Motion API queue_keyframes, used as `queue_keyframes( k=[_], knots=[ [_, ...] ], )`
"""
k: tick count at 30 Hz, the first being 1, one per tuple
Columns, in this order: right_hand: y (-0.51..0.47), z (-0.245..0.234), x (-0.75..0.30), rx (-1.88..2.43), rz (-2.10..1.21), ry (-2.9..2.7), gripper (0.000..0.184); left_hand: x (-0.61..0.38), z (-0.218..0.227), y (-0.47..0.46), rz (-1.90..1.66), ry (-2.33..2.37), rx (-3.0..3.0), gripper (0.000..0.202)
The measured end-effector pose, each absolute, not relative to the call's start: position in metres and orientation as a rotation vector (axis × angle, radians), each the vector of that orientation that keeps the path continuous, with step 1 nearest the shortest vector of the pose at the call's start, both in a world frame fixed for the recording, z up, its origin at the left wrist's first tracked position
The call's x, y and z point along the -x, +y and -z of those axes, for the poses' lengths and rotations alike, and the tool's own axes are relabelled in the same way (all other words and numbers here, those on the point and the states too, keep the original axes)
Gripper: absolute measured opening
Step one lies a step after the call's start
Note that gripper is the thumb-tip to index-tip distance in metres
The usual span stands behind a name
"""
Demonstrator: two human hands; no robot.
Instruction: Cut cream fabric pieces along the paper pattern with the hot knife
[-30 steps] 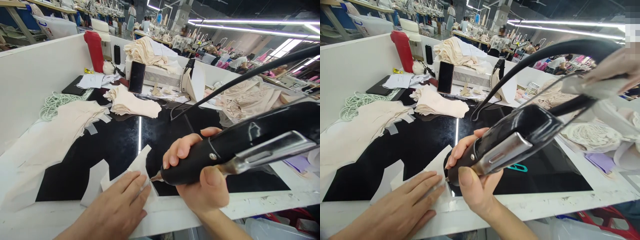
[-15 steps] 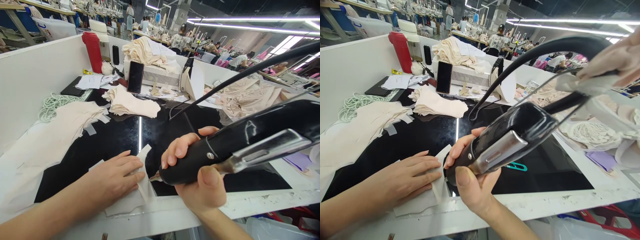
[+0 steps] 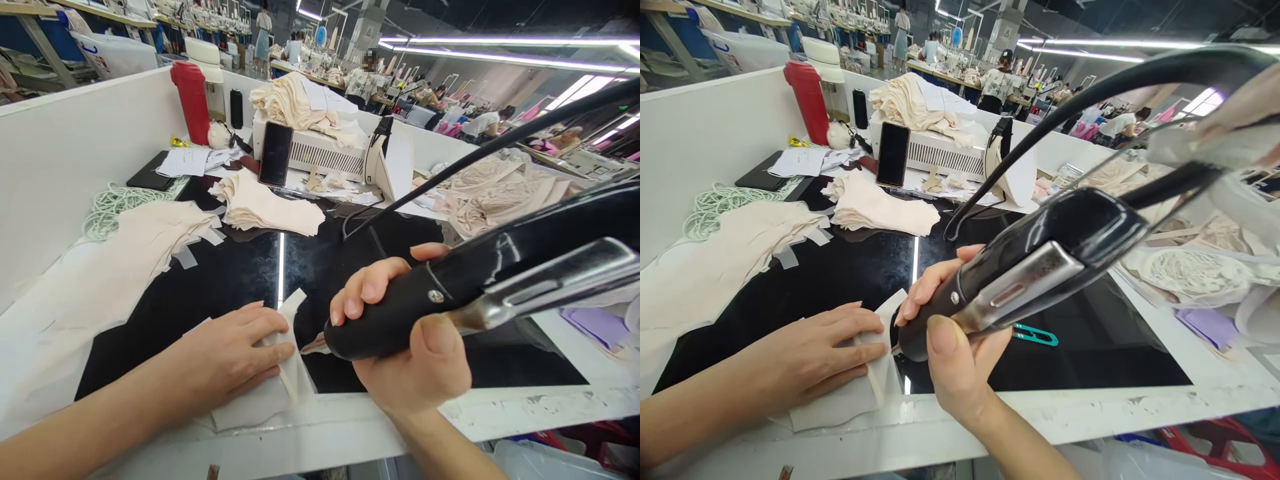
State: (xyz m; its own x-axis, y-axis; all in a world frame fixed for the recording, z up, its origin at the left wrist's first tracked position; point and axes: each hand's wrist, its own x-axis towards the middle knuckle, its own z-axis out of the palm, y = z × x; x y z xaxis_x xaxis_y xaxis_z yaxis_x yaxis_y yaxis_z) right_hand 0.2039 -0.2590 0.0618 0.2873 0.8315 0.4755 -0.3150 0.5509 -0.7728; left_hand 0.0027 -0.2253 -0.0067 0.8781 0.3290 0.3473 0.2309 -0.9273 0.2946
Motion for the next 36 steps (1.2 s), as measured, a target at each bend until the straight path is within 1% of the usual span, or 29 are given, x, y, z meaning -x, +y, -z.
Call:
queue_keyframes(
  k=[8,14,19,23,28,33,36],
  knots=[
    [-0.256,-0.056,-0.2,0.65,-0.791,-1.041,0.039,-0.004,0.005,-0.226,-0.592,0.412,-2.826,0.027],
    [-0.256,-0.055,-0.2,0.632,-0.82,-1.035,0.032,-0.003,0.006,-0.227,-0.58,0.412,-2.841,0.028],
    [-0.248,-0.056,-0.198,0.612,-0.773,-0.977,0.037,-0.001,0.005,-0.225,-0.563,0.426,-2.855,0.026],
    [-0.246,-0.052,-0.197,0.593,-0.807,-1.01,0.034,-0.004,0.004,-0.228,-0.591,0.419,-2.866,0.026],
    [-0.25,-0.052,-0.199,0.592,-0.826,-1.029,0.034,-0.014,-0.003,-0.257,-0.591,0.618,-3.026,0.027],
    [-0.253,-0.052,-0.201,0.618,-0.83,-1.059,0.038,-0.017,-0.013,-0.27,-0.519,0.695,-3.063,0.016],
    [-0.254,-0.051,-0.201,0.595,-0.844,-1.059,0.038,-0.014,-0.013,-0.253,-0.615,0.637,-3.033,0.021]
  ],
)
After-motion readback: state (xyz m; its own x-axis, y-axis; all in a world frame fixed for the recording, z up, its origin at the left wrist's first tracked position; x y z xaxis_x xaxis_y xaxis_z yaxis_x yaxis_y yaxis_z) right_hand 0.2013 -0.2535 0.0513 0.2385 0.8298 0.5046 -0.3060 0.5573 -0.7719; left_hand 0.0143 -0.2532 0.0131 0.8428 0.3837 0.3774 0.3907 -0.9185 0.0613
